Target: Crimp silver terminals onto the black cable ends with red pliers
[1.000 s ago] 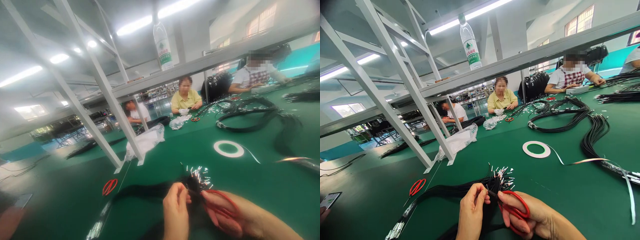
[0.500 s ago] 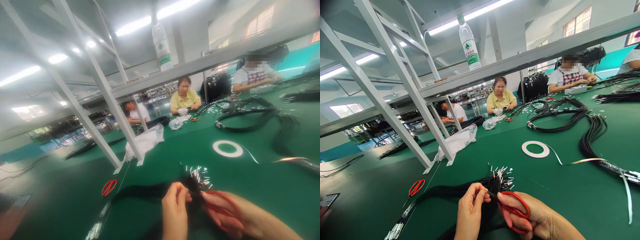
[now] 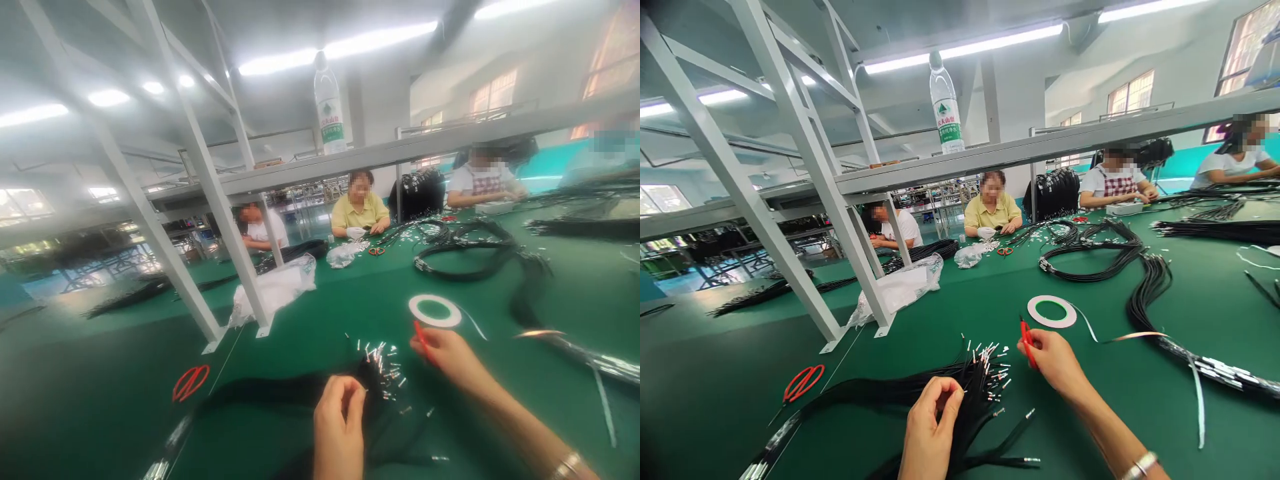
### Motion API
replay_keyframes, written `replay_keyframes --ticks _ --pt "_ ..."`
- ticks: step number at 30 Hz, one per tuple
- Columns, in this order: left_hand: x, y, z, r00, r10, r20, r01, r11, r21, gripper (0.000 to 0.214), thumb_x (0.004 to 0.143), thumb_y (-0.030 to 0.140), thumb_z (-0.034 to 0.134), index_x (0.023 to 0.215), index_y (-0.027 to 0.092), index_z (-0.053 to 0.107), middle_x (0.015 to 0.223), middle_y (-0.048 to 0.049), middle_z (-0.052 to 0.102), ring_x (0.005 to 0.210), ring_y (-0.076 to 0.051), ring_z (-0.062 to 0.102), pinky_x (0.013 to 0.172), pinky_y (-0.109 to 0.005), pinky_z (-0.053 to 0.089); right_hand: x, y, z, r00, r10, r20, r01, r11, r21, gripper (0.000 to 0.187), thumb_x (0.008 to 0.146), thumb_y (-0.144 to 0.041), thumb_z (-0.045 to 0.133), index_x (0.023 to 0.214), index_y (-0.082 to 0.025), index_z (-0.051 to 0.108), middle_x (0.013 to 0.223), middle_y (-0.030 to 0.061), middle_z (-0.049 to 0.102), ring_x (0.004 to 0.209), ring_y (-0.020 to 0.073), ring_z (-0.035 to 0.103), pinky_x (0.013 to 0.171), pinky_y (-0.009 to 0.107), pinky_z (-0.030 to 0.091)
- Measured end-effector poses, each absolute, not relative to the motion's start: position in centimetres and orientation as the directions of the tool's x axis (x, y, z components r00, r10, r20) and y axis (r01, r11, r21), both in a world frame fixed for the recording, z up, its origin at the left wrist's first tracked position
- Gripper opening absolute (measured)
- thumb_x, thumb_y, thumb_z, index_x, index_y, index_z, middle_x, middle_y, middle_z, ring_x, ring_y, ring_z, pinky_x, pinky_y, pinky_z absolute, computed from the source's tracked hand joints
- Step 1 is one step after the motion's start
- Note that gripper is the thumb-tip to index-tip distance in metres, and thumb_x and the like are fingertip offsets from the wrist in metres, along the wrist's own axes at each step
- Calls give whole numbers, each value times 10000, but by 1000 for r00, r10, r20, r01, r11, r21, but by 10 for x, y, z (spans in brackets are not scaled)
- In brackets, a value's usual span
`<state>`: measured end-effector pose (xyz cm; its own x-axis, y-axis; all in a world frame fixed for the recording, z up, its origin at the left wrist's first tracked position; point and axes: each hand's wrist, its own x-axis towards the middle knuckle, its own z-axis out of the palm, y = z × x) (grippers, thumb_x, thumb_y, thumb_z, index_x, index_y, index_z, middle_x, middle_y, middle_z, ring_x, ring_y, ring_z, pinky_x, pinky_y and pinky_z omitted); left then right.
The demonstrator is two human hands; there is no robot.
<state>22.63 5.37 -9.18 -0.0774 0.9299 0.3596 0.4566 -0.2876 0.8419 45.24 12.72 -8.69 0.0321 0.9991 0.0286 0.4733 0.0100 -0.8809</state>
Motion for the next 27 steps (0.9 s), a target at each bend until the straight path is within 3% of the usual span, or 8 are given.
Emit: replay_keyframes --ticks 5,11,14,17,22,27 --pt "228 55 -88 -92 905 416 432 -340 835 219 885 286 527 694 210 602 719 1 607 676 -168 562 655 -240 403 436 168 -97 -79 997 6 796 67 -602 228 919 -344 614 795 -152 629 781 -19 635 708 149 613 680 316 515" --pt "230 57 -96 -104 891 442 443 -356 823 200 878 224 525 696 203 607 725 -8 621 687 -171 579 643 -244 399 424 187 -99 -147 985 -93 890 91 -447 186 930 -336 608 922 -157 657 937 24 676 819 175 648 750 356 544" --pt "230 57 -98 -87 898 431 450 -350 821 207 882 227 520 694 197 602 723 -11 609 692 -173 575 643 -250 392 426 189 -96 -130 984 -122 869 54 -491 191 931 -336 608 929 -151 654 929 25 673 797 169 648 726 340 547" --pt "231 56 -94 -71 912 405 425 -340 839 213 881 242 522 695 190 611 732 -19 608 697 -176 572 654 -257 395 431 174 -86 -130 983 -127 780 23 -625 220 922 -346 614 833 -145 632 787 -18 634 654 131 606 613 283 516" --pt "236 47 -76 62 970 237 235 -245 941 176 842 282 571 715 175 628 750 -21 602 723 -177 561 682 -256 413 433 105 -65 -213 973 -86 424 13 -906 344 865 -476 541 703 -174 516 537 -68 464 466 76 375 463 220 264" --pt "243 37 -69 177 974 138 14 -143 990 185 814 326 632 728 162 631 714 9 574 694 -143 514 672 -237 396 412 49 -60 -167 981 -100 163 -72 -984 451 681 -608 659 670 -179 519 484 -60 442 455 76 308 448 235 190"
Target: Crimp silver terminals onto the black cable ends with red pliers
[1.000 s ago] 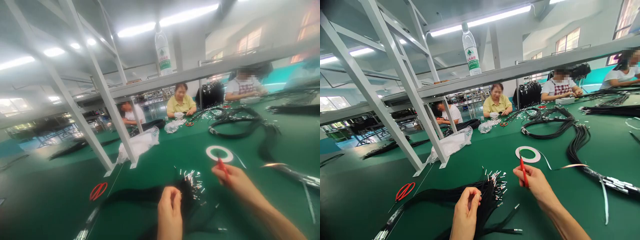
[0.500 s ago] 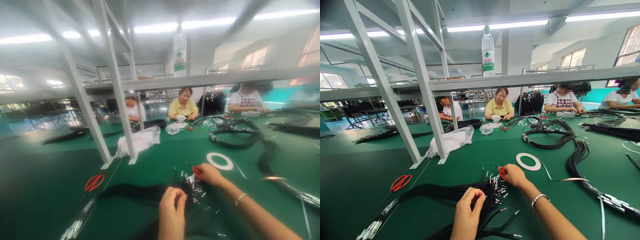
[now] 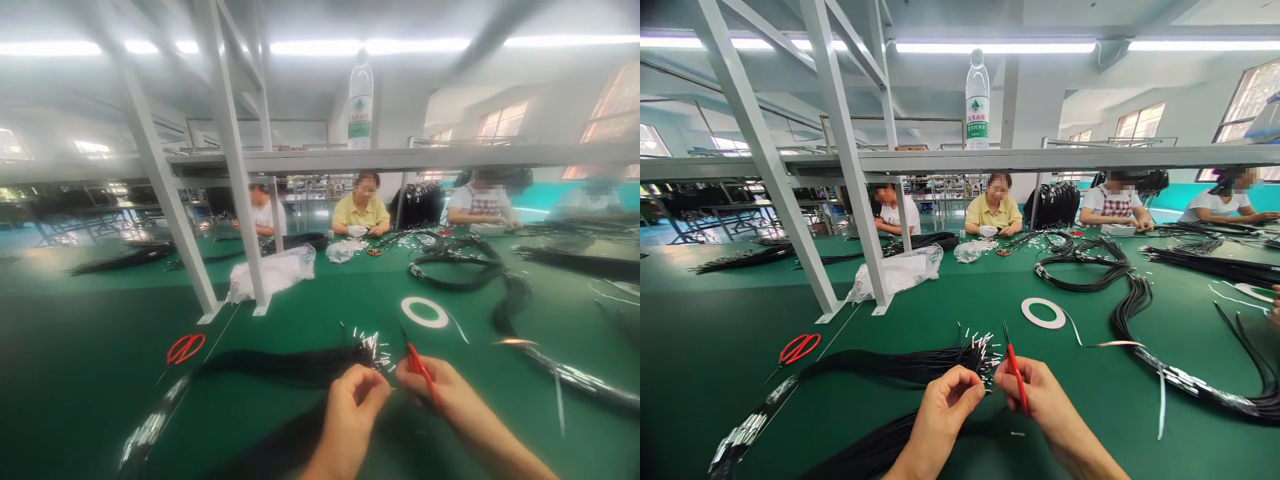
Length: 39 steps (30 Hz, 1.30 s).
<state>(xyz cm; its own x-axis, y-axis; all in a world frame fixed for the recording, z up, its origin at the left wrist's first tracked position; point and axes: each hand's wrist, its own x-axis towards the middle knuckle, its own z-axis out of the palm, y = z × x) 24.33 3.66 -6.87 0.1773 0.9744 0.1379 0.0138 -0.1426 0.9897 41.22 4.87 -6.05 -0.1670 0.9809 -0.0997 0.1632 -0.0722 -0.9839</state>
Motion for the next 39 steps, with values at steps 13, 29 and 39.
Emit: replay_keyframes --ticks 13,29,39 --pt "248 34 -77 243 967 80 -188 -34 982 251 783 352 704 727 132 598 666 -5 605 645 -137 545 662 -278 442 389 18 -69 -46 997 -60 -137 -66 -988 462 713 -591 722 625 -180 532 521 -35 485 521 104 368 513 233 236" --pt "246 30 -66 292 948 126 -246 -53 968 165 753 293 728 769 138 672 727 -9 677 724 -146 598 752 -259 445 378 10 -82 -105 972 -208 -402 -233 -886 552 582 -601 824 469 -165 504 471 -72 315 484 69 239 469 209 182" --pt "246 34 -75 210 970 123 -112 -101 989 182 796 315 665 759 146 610 729 7 601 722 -147 524 711 -268 397 371 6 -75 37 991 -132 -339 -112 -934 527 605 -580 822 506 -162 516 454 -47 435 448 58 290 459 203 176"
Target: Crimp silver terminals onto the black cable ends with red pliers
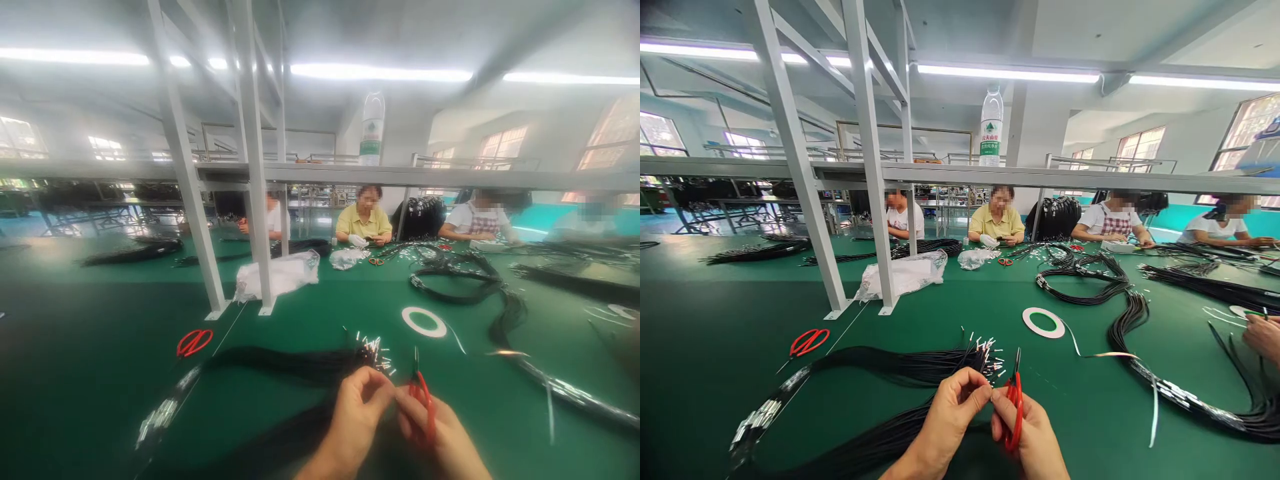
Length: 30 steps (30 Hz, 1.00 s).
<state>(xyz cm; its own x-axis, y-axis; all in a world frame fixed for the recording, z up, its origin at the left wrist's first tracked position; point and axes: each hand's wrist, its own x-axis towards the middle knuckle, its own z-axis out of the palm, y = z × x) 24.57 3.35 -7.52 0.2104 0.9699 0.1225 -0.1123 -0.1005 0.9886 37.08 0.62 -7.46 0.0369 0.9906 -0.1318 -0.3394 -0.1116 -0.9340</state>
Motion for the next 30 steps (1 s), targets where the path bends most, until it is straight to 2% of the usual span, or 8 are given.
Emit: replay_keyframes --ticks 7,10,13,19,23,26,28,30 --pt "246 37 -79 175 975 134 -59 -126 990 176 823 312 614 745 159 574 722 7 586 717 -151 527 699 -268 403 366 3 -65 85 990 -117 -270 -90 -959 529 572 -588 828 522 -140 551 450 -20 506 446 59 346 475 199 194" --pt "247 36 -78 141 970 196 17 -200 980 163 842 284 589 728 169 572 710 3 581 700 -159 526 673 -271 398 364 5 -68 108 986 -129 -275 -95 -957 523 538 -594 840 576 -144 577 446 -21 524 444 69 363 475 201 200" --pt "248 32 -76 110 944 311 139 -325 935 185 860 227 566 684 173 581 721 -13 573 712 -172 523 666 -279 379 365 6 -73 121 983 -136 -288 -97 -953 544 523 -601 845 528 -154 534 427 -28 504 436 66 345 471 204 203" --pt "249 27 -77 204 833 515 292 -554 780 221 891 128 530 727 152 676 757 -70 661 758 -202 572 713 -300 415 368 9 -79 103 975 -198 -399 -142 -906 517 526 -545 856 455 -174 502 414 -54 423 435 69 307 443 205 222" --pt "248 29 -81 352 648 675 379 -758 531 291 943 138 451 862 108 729 789 -125 699 741 -222 599 685 -308 461 375 9 -82 55 965 -257 -482 -200 -853 506 526 -451 860 380 -182 457 424 -60 366 457 76 323 456 201 292" --pt "246 30 -83 449 556 700 395 -826 402 327 943 118 407 977 57 726 830 -168 708 763 -248 611 706 -338 498 383 8 -84 40 955 -295 -511 -234 -827 487 542 -466 846 390 -180 482 438 -76 322 442 64 264 432 194 271" --pt "246 29 -82 479 563 673 379 -824 421 345 931 98 394 1034 37 717 877 -188 710 806 -266 617 746 -369 504 387 7 -86 47 952 -304 -510 -239 -827 480 563 -493 840 416 -174 512 447 -79 325 433 57 235 418 190 242" --pt "247 27 -80 448 662 601 318 -746 585 343 931 111 409 1052 65 726 899 -170 713 835 -254 625 769 -363 502 388 7 -87 62 953 -297 -497 -229 -837 488 584 -506 838 431 -171 517 453 -78 333 429 54 228 414 189 221"
